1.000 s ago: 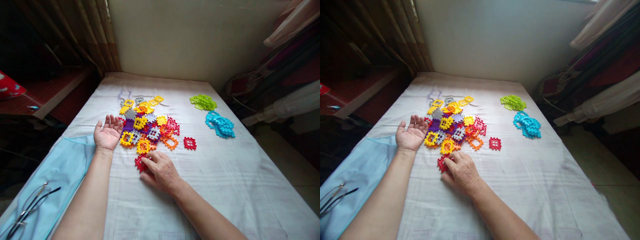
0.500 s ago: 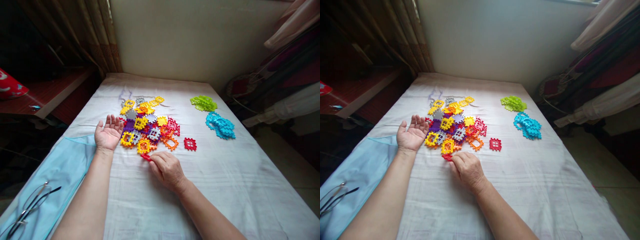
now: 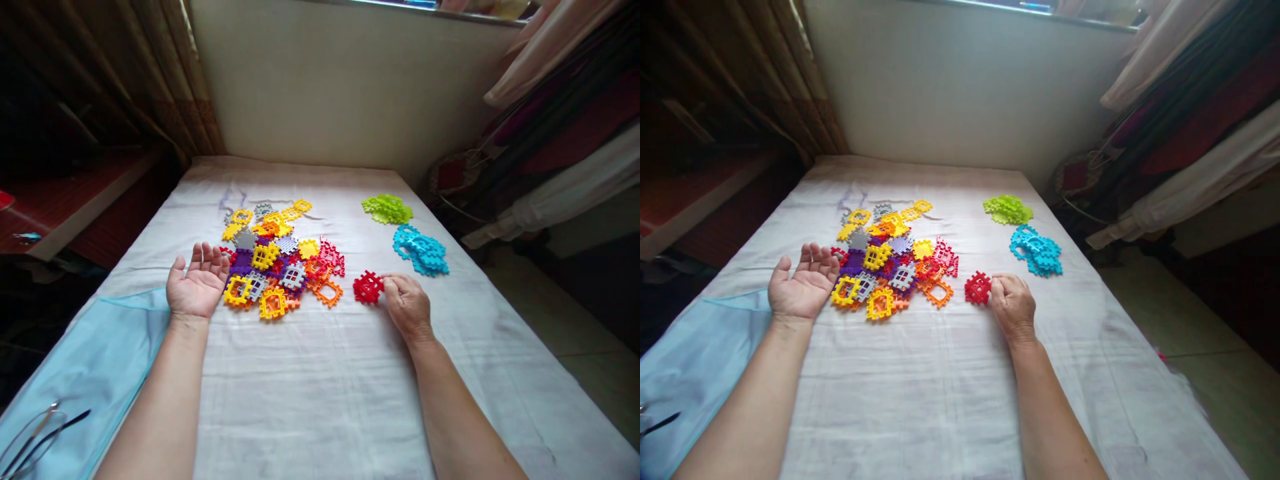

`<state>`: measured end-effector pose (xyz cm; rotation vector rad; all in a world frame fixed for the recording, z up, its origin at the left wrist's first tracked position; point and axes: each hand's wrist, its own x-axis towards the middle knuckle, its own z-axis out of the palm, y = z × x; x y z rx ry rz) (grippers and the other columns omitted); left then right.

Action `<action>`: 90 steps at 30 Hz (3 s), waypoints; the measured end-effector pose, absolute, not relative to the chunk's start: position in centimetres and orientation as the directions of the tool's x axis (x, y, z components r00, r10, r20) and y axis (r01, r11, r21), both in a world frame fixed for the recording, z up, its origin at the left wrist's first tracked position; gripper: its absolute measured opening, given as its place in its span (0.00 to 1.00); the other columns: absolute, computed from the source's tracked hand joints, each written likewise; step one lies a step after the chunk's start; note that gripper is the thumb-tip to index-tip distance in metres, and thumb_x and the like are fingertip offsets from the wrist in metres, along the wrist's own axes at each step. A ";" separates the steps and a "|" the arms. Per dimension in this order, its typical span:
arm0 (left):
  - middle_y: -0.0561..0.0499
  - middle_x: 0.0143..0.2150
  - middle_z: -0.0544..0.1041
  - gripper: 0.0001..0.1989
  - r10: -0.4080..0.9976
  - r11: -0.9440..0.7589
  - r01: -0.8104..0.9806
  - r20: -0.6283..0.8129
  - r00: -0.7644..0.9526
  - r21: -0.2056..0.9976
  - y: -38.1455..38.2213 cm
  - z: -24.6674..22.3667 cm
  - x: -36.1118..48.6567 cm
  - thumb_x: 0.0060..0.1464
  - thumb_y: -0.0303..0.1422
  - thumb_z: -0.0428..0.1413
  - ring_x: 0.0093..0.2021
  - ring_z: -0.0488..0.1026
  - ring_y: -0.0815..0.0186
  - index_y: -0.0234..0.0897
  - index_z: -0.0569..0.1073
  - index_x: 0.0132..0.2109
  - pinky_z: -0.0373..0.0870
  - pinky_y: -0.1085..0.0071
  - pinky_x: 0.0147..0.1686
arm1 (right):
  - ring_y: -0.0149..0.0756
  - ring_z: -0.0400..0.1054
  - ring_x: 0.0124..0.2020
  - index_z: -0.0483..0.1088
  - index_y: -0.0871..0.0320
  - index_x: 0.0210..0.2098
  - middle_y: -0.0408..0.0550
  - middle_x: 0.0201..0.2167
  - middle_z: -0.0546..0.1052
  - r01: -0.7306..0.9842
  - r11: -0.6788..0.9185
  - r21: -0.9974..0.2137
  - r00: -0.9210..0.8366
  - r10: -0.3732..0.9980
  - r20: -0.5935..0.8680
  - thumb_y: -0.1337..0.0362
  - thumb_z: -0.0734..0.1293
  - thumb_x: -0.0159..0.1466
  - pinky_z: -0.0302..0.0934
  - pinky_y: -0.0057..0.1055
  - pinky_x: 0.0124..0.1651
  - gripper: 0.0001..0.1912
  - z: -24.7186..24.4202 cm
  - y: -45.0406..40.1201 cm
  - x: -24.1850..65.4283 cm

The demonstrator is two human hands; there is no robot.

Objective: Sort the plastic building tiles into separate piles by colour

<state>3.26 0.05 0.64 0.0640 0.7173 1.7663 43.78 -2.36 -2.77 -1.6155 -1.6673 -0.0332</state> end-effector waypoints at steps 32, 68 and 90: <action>0.51 0.40 0.82 0.14 0.889 -0.135 -0.840 -0.310 -0.337 0.526 0.0 0.9 3.3 0.62 0.41 0.47 0.42 0.80 0.64 0.42 0.74 0.43 0.77 0.63 0.43 | 0.48 0.63 0.58 0.75 0.54 0.49 0.54 0.54 0.76 0.799 0.479 -0.363 -0.296 0.840 0.455 0.61 0.68 0.64 0.55 0.48 0.61 0.14 -2.2 -2.6 30.8; 0.51 0.38 0.82 0.17 0.870 -0.137 -0.854 -0.351 -0.346 0.502 -0.1 1.5 3.8 0.65 0.41 0.42 0.40 0.80 0.65 0.40 0.74 0.42 0.78 0.64 0.42 | 0.49 0.69 0.50 0.76 0.56 0.45 0.55 0.48 0.79 0.908 -0.025 -0.418 0.228 0.867 0.443 0.57 0.64 0.63 0.59 0.45 0.53 0.16 -3.7 0.9 41.4; 0.50 0.38 0.82 0.16 0.883 -0.142 -0.862 -0.332 -0.333 0.487 0.0 1.2 3.6 0.64 0.41 0.44 0.41 0.80 0.63 0.39 0.73 0.44 0.77 0.64 0.42 | 0.50 0.52 0.67 0.77 0.54 0.37 0.52 0.59 0.72 0.923 0.322 -0.209 -0.191 0.858 0.476 0.62 0.65 0.65 0.45 0.51 0.66 0.08 -3.1 -0.2 36.8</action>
